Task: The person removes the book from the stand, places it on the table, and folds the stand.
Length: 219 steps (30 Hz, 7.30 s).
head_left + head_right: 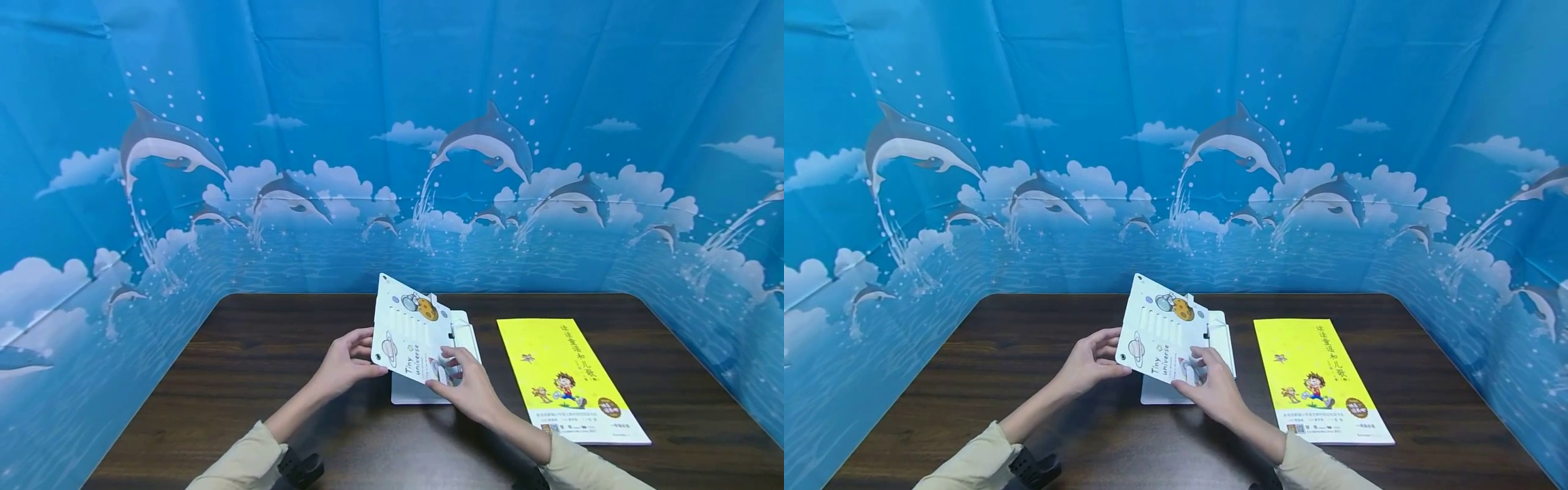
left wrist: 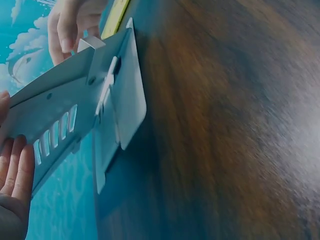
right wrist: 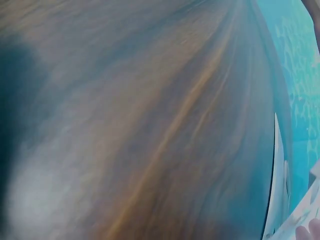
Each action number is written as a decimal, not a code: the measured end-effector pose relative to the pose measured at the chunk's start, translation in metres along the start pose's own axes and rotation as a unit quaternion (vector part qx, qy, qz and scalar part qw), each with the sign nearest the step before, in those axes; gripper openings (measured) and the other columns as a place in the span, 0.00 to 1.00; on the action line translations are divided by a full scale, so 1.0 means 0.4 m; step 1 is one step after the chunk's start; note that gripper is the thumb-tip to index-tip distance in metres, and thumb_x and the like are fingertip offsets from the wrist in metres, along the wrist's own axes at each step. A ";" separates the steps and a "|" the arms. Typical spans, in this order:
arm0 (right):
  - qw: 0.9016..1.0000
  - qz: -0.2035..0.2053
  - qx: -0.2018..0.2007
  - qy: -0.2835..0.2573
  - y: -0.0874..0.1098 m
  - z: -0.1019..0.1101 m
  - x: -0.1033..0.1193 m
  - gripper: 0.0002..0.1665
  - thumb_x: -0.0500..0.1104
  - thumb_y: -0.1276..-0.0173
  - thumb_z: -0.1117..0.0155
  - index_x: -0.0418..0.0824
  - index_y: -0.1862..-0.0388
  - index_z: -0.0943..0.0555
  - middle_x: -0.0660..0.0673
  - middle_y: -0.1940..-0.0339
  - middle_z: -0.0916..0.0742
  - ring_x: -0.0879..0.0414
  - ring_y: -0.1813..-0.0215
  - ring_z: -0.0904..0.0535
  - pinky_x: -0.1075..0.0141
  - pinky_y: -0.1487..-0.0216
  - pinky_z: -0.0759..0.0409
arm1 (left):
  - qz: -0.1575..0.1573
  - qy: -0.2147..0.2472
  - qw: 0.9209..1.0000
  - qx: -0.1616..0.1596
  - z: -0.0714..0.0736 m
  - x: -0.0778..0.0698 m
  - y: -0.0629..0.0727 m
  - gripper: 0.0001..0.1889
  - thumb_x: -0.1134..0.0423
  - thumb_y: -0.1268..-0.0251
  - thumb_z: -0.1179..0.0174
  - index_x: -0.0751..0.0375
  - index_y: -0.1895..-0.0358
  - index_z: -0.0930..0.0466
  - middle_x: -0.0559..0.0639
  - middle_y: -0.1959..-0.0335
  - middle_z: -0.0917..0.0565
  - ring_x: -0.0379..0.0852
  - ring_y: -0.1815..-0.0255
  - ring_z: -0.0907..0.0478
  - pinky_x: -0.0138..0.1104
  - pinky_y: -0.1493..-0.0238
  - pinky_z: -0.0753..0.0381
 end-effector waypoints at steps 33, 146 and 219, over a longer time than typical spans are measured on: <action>0.996 0.056 0.042 0.049 0.012 -0.015 -0.034 0.26 0.34 0.54 0.28 0.29 0.53 0.23 0.42 0.60 0.18 0.54 0.60 0.24 0.63 0.60 0.23 | 0.048 -0.187 0.981 0.002 0.049 0.150 0.048 0.32 0.68 0.62 0.28 0.76 0.49 0.29 0.47 0.75 0.22 0.43 0.71 0.26 0.27 0.72 0.29; 0.982 0.031 0.107 0.154 -0.062 0.040 -0.069 0.09 0.33 0.46 0.34 0.36 0.65 0.16 0.47 0.68 0.15 0.59 0.67 0.22 0.69 0.67 0.24 | 0.051 -0.217 0.975 0.003 0.055 0.182 0.055 0.31 0.68 0.63 0.27 0.76 0.51 0.27 0.47 0.72 0.24 0.42 0.69 0.28 0.28 0.68 0.26; 0.984 -0.027 0.102 0.147 -0.374 -0.073 -0.138 0.26 0.42 0.37 0.40 0.30 0.43 0.28 0.39 0.53 0.20 0.49 0.50 0.25 0.57 0.51 0.25 | 0.060 -0.216 0.974 -0.017 0.047 0.171 0.076 0.29 0.65 0.60 0.28 0.74 0.51 0.26 0.47 0.73 0.23 0.42 0.70 0.27 0.28 0.70 0.27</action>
Point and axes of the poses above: each hand's wrist, its own y-axis away from the middle knuckle, its own z-axis out of the back of the hand, x = y × z, the point moved 9 cm from there along -y, towards the middle knuckle
